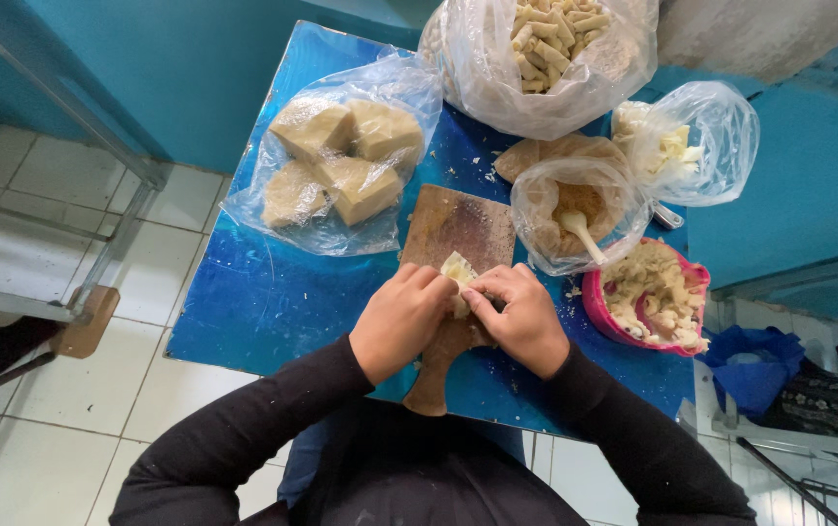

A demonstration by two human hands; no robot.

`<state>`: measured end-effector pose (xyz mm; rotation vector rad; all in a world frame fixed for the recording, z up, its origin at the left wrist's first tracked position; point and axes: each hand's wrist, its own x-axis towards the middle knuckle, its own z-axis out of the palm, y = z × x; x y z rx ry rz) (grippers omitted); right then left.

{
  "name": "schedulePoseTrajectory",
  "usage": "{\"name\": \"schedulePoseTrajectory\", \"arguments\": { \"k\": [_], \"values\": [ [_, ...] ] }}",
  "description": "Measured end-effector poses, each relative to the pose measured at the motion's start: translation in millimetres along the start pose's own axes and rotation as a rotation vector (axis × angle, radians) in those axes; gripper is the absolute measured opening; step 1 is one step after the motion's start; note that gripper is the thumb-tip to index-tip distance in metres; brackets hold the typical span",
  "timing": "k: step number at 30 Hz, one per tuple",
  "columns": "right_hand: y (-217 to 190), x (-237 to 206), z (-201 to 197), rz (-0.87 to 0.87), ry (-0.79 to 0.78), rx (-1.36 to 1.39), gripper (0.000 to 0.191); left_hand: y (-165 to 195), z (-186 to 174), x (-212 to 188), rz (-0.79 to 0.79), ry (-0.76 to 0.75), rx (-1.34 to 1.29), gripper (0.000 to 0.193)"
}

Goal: The person tears pieces from a flat white sheet of dough on a wooden paddle board, sprinkles brown powder from a plastic bag over the pieces using a spoon, and places the prepared pieces into a pink bowl. They repeat this cycle, occasionally pressing and folding the sheet pieces by hand.

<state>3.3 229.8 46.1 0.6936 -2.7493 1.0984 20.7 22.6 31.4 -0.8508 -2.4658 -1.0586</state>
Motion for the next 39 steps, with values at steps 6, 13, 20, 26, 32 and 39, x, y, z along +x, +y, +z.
{"name": "schedulePoseTrajectory", "arguments": {
  "k": [6, 13, 20, 26, 32, 39],
  "values": [
    [6, 2, -2, 0.031, -0.029, 0.038, 0.013, -8, -1, 0, 0.142, -0.075, 0.233, 0.016],
    [10, 2, -4, 0.072, -0.026, 0.091, 0.016, -16, -23, 4, 0.212, -0.144, 0.283, 0.010],
    [11, 3, -4, 0.118, -0.034, 0.095, 0.017, -6, -29, 5, 0.168, -0.100, 0.271, 0.022],
    [22, 3, -1, 0.130, -0.030, 0.136, 0.019, -1, -12, 5, 0.189, -0.160, 0.196, 0.018],
    [34, 2, 0, 0.238, -0.048, 0.216, 0.023, -7, -9, 4, 0.185, -0.235, 0.222, 0.013],
    [28, 6, -8, 0.111, -0.127, 0.100, 0.019, -1, -4, 6, 0.043, -0.057, 0.045, 0.025]
  ]
}}
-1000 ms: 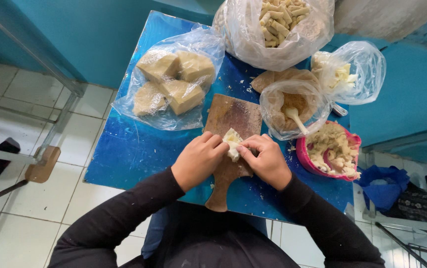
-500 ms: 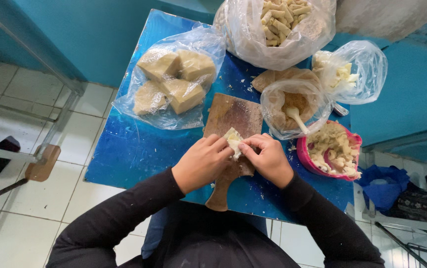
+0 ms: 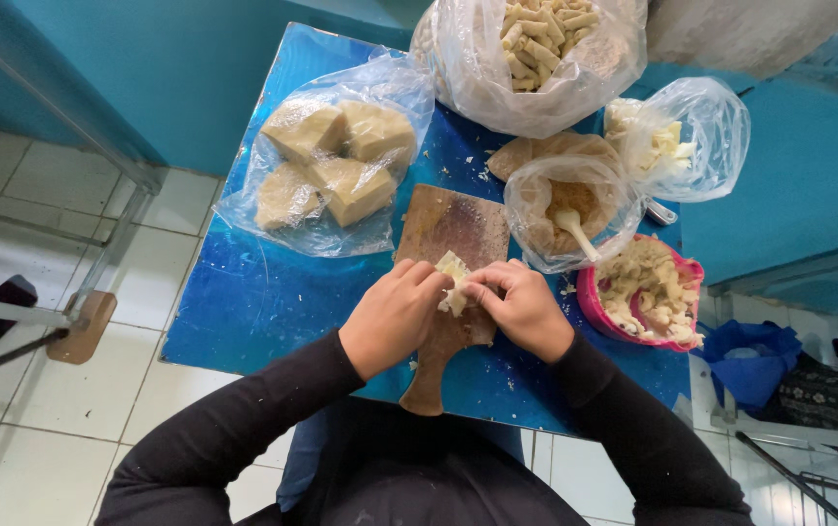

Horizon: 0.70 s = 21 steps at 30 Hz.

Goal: The person tears pieces from a flat white sheet of dough on a wooden paddle board, sprinkles brown powder from a plastic bag over the pieces using a spoon, and places the prepared pieces into a pink bowl. They repeat this cycle, occasionally pressing and folding the sheet pieces by hand.

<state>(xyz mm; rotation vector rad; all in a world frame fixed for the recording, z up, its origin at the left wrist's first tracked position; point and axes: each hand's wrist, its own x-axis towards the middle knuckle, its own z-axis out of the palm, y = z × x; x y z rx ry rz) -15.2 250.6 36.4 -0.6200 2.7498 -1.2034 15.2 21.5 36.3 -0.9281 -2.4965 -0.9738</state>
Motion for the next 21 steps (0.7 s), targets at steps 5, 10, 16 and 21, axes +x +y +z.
{"name": "schedulePoseTrajectory", "arguments": {
  "k": [5, 10, 16, 21],
  "values": [
    [-13, -1, -8, -0.098, -0.056, -0.070, 0.021, -1, 3, -1, -0.009, -0.034, -0.032, 0.020],
    [-25, -2, -13, -0.126, -0.075, -0.106, 0.030, -2, 8, 2, -0.018, -0.028, 0.014, 0.009],
    [-27, -6, -13, -0.018, 0.005, 0.014, 0.016, 3, 7, 3, -0.062, 0.077, 0.010, 0.013],
    [-23, -6, -9, 0.001, 0.037, 0.026, 0.018, 4, 5, 5, -0.036, -0.008, 0.030, 0.017]
  ]
}}
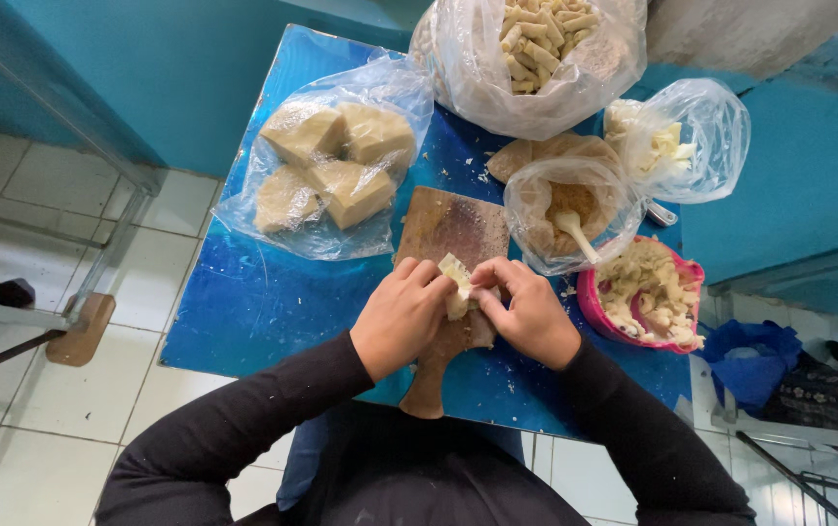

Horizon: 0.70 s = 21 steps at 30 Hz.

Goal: The person tears pieces from a flat white sheet of dough on a wooden paddle board, sprinkles brown powder from a plastic bag over the pieces using a spoon, and places the prepared pieces into a pink bowl. They repeat this cycle, occasionally pressing and folding the sheet pieces by hand.

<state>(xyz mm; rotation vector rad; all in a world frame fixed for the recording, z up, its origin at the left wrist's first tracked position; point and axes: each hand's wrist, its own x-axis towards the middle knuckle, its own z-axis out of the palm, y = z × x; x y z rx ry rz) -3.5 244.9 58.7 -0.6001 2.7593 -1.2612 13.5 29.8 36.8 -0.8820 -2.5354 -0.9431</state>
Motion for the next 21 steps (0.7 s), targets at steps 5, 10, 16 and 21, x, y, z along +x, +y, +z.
{"name": "schedulePoseTrajectory", "arguments": {
  "k": [5, 10, 16, 21],
  "values": [
    [3, 0, 2, -0.026, 0.015, -0.049, 0.018, 0, 4, 0, -0.039, 0.052, -0.007, 0.010],
    [4, 1, 3, -0.158, 0.048, -0.141, 0.016, -3, 5, -1, -0.029, 0.093, -0.065, 0.011],
    [-5, 0, 2, -0.347, 0.095, -0.351, 0.014, -6, 7, -2, -0.013, -0.015, -0.069, 0.011],
    [-12, -6, -10, -0.442, -0.003, -0.499, 0.019, -10, 1, 0, 0.051, -0.112, -0.020, 0.017]
  ]
}}
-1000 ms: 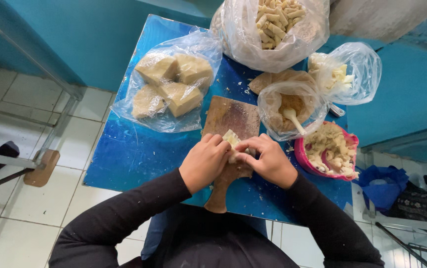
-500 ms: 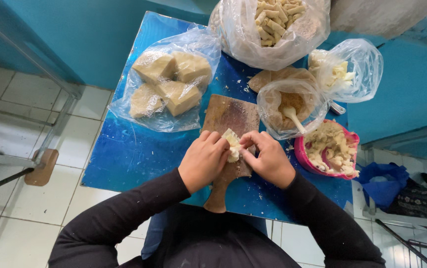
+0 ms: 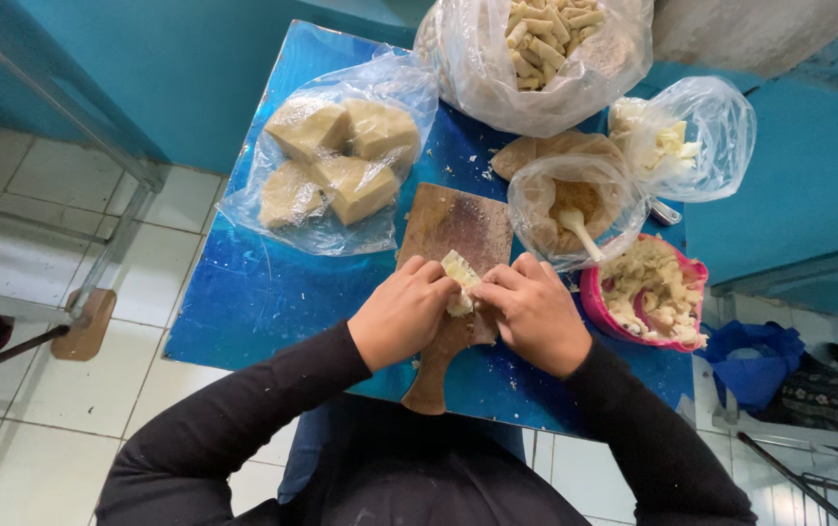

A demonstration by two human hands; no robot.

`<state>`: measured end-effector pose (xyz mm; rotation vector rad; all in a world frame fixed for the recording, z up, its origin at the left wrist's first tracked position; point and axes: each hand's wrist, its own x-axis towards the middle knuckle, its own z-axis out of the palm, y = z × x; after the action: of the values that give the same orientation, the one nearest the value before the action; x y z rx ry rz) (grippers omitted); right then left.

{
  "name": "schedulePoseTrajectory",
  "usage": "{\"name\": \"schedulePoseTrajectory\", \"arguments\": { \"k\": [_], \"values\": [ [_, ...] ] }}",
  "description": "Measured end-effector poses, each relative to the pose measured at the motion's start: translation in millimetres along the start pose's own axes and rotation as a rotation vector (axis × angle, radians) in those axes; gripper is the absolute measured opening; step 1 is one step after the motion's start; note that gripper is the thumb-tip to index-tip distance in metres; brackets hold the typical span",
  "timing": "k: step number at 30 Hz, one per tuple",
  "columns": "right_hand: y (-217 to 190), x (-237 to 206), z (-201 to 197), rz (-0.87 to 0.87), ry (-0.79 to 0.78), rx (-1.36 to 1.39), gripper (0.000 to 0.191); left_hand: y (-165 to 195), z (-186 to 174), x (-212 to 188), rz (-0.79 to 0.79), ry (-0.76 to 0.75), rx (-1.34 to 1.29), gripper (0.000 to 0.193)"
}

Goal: The person tears pieces from a flat white sheet of dough on a wooden paddle board, sprinkles brown powder from a plastic bag over the pieces using a spoon, and places the prepared pieces into a pink bowl. They repeat this cycle, occasionally pressing and folding the sheet pieces by hand.

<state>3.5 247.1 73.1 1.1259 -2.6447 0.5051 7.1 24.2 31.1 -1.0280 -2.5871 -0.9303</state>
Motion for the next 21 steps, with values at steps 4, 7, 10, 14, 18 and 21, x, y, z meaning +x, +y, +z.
{"name": "schedulePoseTrajectory", "arguments": {
  "k": [4, 7, 10, 14, 18, 21],
  "values": [
    [1, -1, 3, 0.002, 0.021, -0.012, 0.014, 0, -5, 2, 0.019, -0.043, -0.045, 0.027],
    [3, 1, 10, 0.066, 0.033, 0.009, 0.007, 0, -5, 4, 0.002, -0.073, -0.037, 0.032],
    [6, 3, 15, 0.082, 0.071, 0.100, 0.007, -1, -2, 7, -0.024, -0.076, -0.014, 0.023],
    [7, 2, 13, 0.094, 0.049, 0.119, 0.006, -4, 4, 10, -0.036, -0.025, 0.001, 0.011],
    [6, 1, 9, 0.093, 0.026, 0.122, 0.012, -9, 8, 13, -0.072, -0.018, -0.038, 0.013],
    [5, 4, 12, 0.105, 0.060, 0.117, 0.011, -13, 11, 18, -0.107, -0.077, -0.051, 0.017]
  ]
}}
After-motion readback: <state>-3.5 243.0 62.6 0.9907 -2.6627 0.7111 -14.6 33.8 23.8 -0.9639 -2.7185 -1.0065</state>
